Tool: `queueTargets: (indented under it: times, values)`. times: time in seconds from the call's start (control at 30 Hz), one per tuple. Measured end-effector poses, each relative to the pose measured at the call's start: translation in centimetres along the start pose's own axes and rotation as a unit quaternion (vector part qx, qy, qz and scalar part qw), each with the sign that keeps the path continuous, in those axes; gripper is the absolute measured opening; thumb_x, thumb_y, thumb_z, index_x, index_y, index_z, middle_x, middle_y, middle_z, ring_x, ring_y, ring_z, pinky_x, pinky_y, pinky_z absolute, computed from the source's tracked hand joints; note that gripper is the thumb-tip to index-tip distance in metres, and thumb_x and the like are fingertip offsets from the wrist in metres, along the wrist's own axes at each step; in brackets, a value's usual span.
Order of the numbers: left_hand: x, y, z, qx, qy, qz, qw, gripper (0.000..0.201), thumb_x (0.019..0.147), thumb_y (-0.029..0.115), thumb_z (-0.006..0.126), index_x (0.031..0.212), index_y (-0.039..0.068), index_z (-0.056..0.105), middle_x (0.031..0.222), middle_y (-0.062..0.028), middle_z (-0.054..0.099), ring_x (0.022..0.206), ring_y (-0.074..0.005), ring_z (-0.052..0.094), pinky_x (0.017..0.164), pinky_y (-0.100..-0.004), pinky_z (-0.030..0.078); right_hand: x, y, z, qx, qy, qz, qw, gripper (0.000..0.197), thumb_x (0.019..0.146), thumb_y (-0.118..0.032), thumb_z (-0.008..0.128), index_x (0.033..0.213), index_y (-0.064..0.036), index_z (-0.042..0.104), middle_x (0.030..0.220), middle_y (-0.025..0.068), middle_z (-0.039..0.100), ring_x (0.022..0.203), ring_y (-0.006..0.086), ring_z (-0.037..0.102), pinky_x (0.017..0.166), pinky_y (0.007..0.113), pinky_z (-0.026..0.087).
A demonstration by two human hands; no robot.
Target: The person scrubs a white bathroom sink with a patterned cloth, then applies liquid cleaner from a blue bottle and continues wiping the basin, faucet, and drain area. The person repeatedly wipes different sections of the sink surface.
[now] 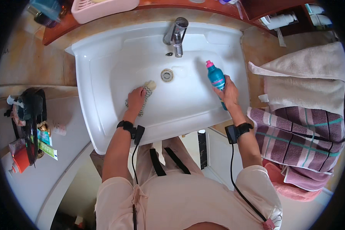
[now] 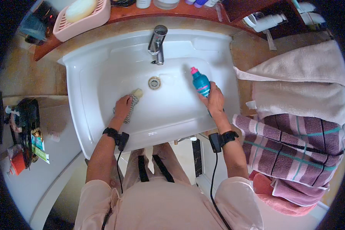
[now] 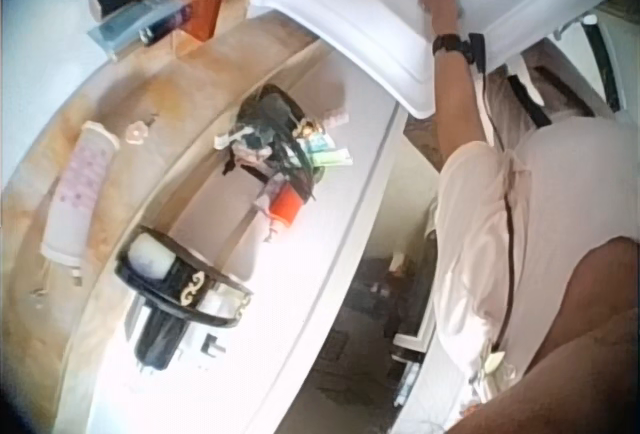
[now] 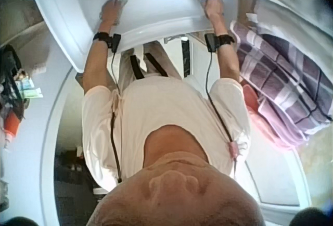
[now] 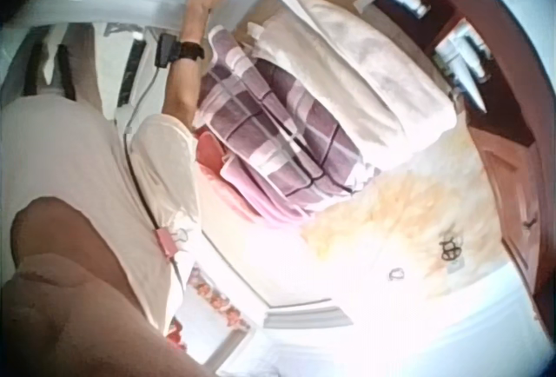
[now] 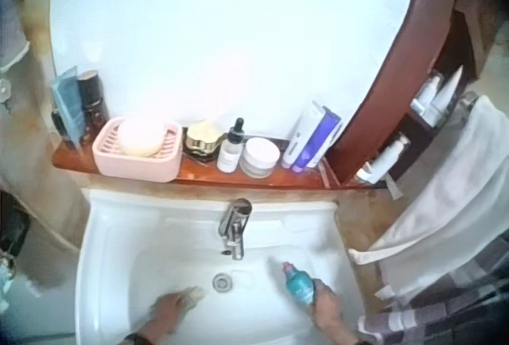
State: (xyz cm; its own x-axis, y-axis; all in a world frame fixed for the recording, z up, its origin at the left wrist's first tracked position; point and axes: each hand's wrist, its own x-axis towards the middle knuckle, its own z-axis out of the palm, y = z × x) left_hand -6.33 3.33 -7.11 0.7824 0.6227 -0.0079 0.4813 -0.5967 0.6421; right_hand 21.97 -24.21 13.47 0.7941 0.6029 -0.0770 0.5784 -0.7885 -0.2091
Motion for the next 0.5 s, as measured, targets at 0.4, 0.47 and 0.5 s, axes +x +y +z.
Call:
queueTargets:
  times: [0.4, 0.47, 0.5]
  values:
    - [0.3, -0.5, -0.5, -0.011, -0.024, 0.013, 1.0, 0.02, 0.093, 0.025, 0.06, 0.1, 0.007, 0.063, 0.091, -0.0128, 0.067, 0.087, -0.0347, 0.063, 0.075, -0.0481, 0.047, 6.5, 0.4, -1.5, -0.008, 0.064, 0.004, 0.998, 0.054, 0.075, -0.035, 0.081, 0.11, -0.0047, 0.054, 0.09, 0.0205, 0.068, 0.084, 0.0404, 0.066, 0.073, 0.047, 0.052]
    - [0.3, -0.4, -0.6, -0.016, -0.023, 0.011, 1.0, 0.02, 0.093, 0.026, 0.061, 0.098, 0.006, 0.063, 0.09, -0.0124, 0.067, 0.087, -0.0344, 0.063, 0.074, -0.048, 0.047, 6.7, 0.4, -1.3, -0.016, 0.069, 0.005, 0.997, 0.053, 0.075, -0.035, 0.082, 0.109, -0.0053, 0.054, 0.091, 0.0193, 0.068, 0.085, 0.0396, 0.066, 0.074, 0.046, 0.052]
    - [0.3, -0.3, -0.7, -0.023, -0.021, 0.012, 0.999, 0.02, 0.093, 0.026, 0.061, 0.098, 0.006, 0.063, 0.089, -0.0121, 0.067, 0.086, -0.0341, 0.063, 0.074, -0.0479, 0.047, 6.8, 0.4, -1.3, -0.018, 0.064, 0.005, 0.998, 0.053, 0.074, -0.035, 0.082, 0.109, -0.0053, 0.054, 0.092, 0.0193, 0.068, 0.085, 0.0397, 0.066, 0.074, 0.046, 0.052]
